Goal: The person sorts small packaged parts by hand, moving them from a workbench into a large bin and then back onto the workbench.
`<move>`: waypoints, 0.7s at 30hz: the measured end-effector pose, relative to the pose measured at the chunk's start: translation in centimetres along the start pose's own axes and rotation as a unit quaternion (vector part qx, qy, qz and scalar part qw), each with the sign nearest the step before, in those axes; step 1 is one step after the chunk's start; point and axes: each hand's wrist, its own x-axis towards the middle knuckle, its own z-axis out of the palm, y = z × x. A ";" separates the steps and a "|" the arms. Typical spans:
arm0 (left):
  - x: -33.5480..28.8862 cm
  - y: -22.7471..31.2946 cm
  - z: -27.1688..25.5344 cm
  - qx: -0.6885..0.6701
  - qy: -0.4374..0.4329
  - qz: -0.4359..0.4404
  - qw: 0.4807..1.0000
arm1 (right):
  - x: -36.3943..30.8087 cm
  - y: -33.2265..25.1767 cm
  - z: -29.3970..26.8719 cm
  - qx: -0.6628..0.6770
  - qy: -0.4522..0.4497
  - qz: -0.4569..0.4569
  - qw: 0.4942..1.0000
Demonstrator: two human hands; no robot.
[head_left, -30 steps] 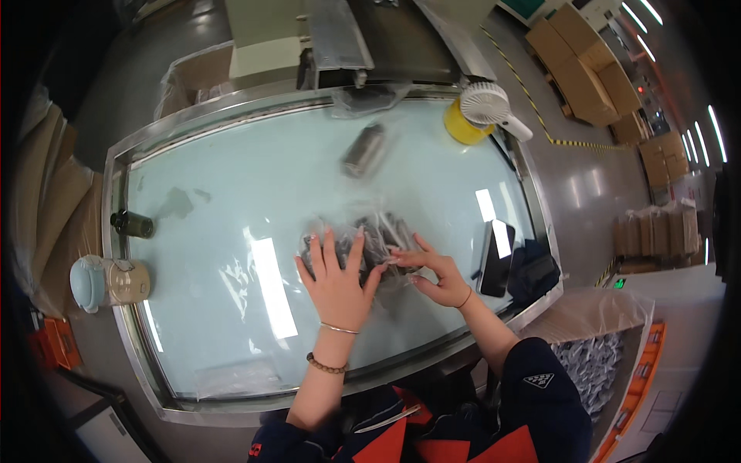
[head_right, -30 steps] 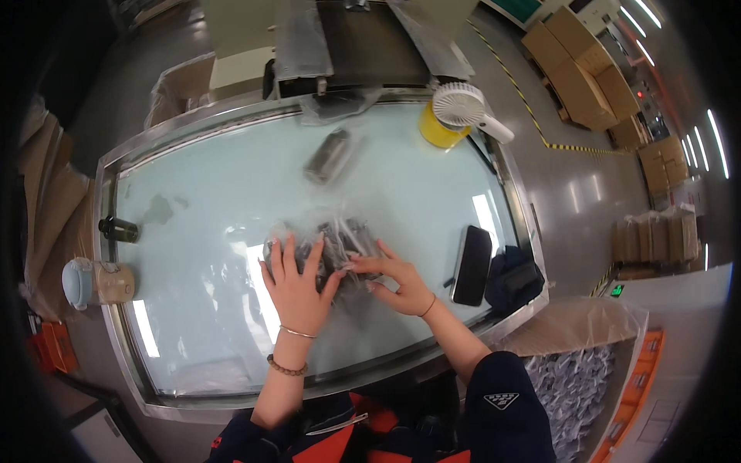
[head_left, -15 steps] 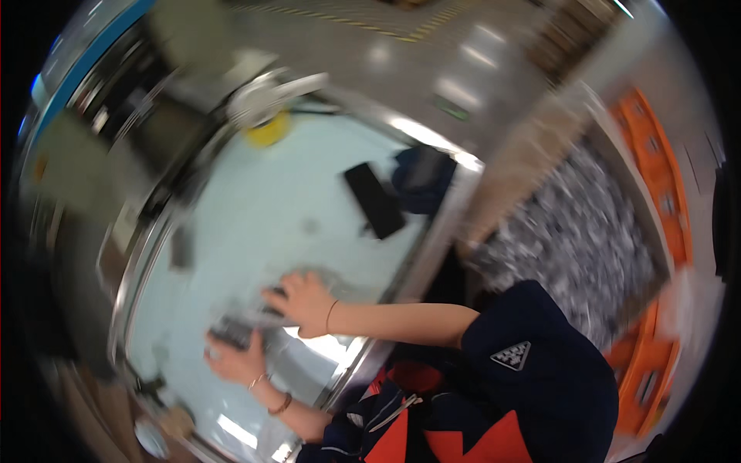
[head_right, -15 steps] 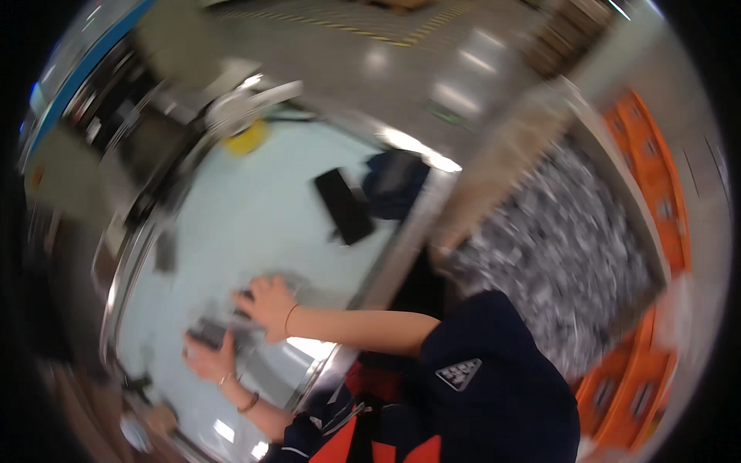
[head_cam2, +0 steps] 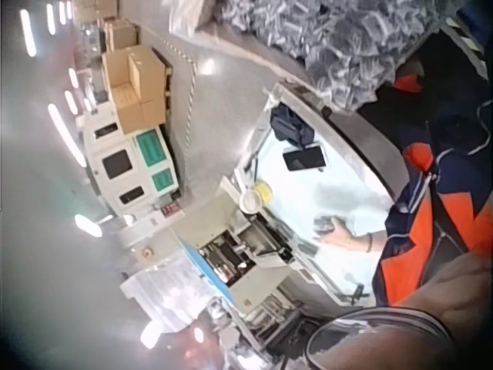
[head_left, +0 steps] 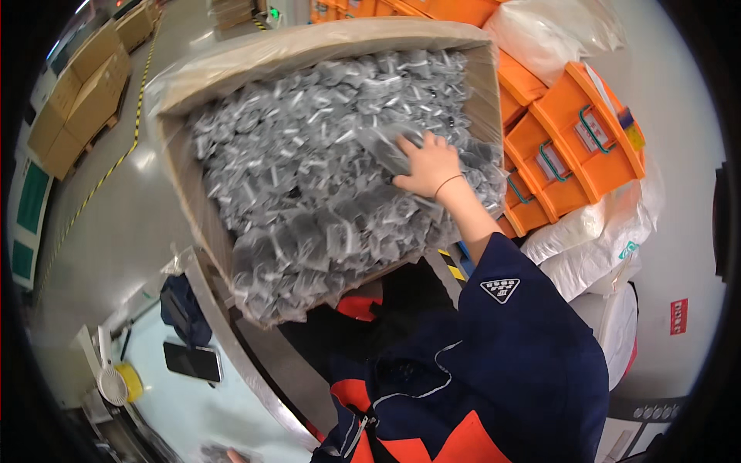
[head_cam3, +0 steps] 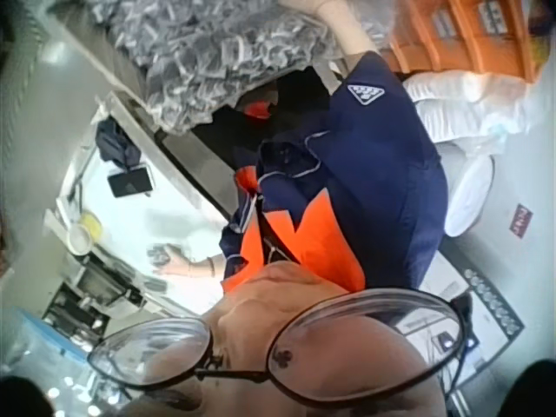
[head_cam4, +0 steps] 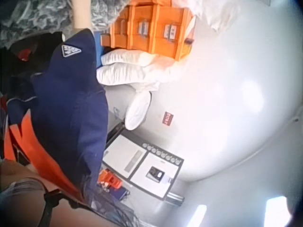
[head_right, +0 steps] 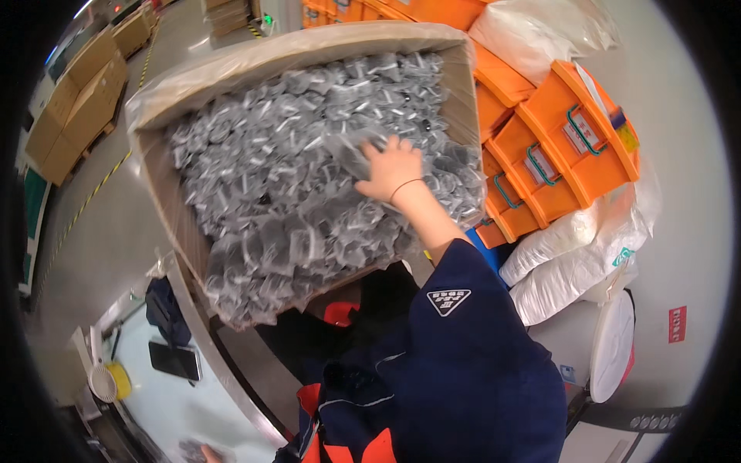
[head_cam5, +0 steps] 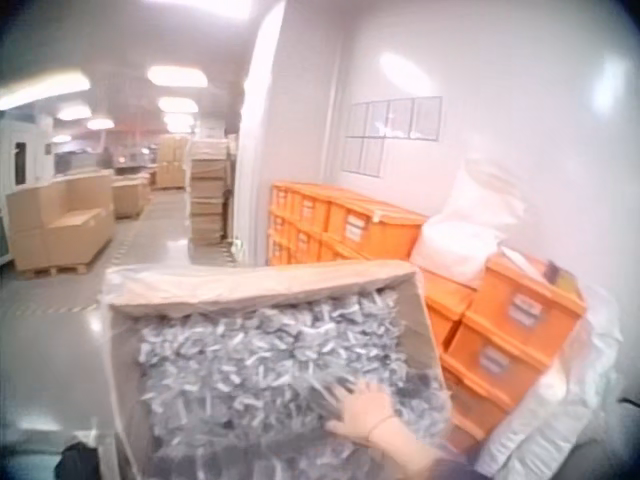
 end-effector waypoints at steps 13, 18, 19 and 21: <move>-11.7 39.7 7.4 -0.325 -0.576 0.303 0.686 | 1.1 11.5 5.3 -0.017 -0.013 0.049 0.999; -19.8 49.6 13.3 -0.203 -0.540 0.499 0.647 | 2.8 11.6 8.2 -0.045 0.063 -0.019 0.997; -21.0 51.4 13.8 -0.160 -0.514 0.530 0.655 | 3.3 11.5 7.7 -0.031 0.016 -0.025 0.999; -23.7 54.7 13.7 -0.070 -0.543 0.510 0.664 | 3.9 12.7 8.1 0.002 -0.001 -0.071 0.997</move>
